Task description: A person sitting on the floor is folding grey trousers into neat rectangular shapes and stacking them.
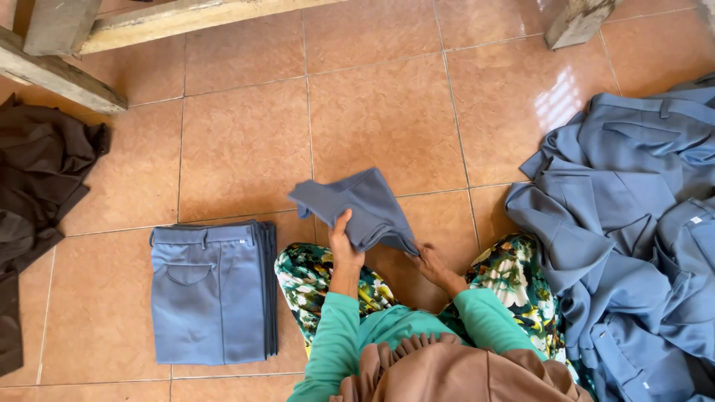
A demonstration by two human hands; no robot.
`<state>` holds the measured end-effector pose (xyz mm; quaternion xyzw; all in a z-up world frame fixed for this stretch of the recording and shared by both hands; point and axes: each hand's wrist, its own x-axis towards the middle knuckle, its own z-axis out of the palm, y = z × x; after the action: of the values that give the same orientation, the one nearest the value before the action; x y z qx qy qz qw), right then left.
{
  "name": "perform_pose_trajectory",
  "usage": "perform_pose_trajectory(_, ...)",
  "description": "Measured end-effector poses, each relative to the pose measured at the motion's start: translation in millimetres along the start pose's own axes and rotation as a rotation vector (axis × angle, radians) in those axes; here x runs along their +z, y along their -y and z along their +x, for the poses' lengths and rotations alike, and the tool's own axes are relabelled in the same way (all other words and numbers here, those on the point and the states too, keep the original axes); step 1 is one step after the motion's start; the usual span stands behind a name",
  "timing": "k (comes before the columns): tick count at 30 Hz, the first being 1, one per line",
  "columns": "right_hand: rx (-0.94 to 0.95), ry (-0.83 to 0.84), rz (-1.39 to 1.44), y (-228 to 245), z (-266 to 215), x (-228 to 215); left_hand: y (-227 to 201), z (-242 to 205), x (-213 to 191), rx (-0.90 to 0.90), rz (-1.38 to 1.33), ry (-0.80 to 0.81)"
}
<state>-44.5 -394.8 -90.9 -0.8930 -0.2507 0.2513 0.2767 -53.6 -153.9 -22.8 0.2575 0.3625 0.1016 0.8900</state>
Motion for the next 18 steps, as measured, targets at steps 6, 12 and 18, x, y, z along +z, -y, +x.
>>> perform_pose_trajectory(6,0.585,-0.059,1.488,40,-6,-23,3,-31,113,0.051,0.318,0.624)
perform_pose_trajectory(12,0.698,-0.107,1.762,-5,0,-30,88,34,-15,-0.474,1.308,0.474)
perform_pose_trajectory(18,0.711,-0.081,1.904,-49,14,18,118,4,-62,-0.691,0.516,0.175)
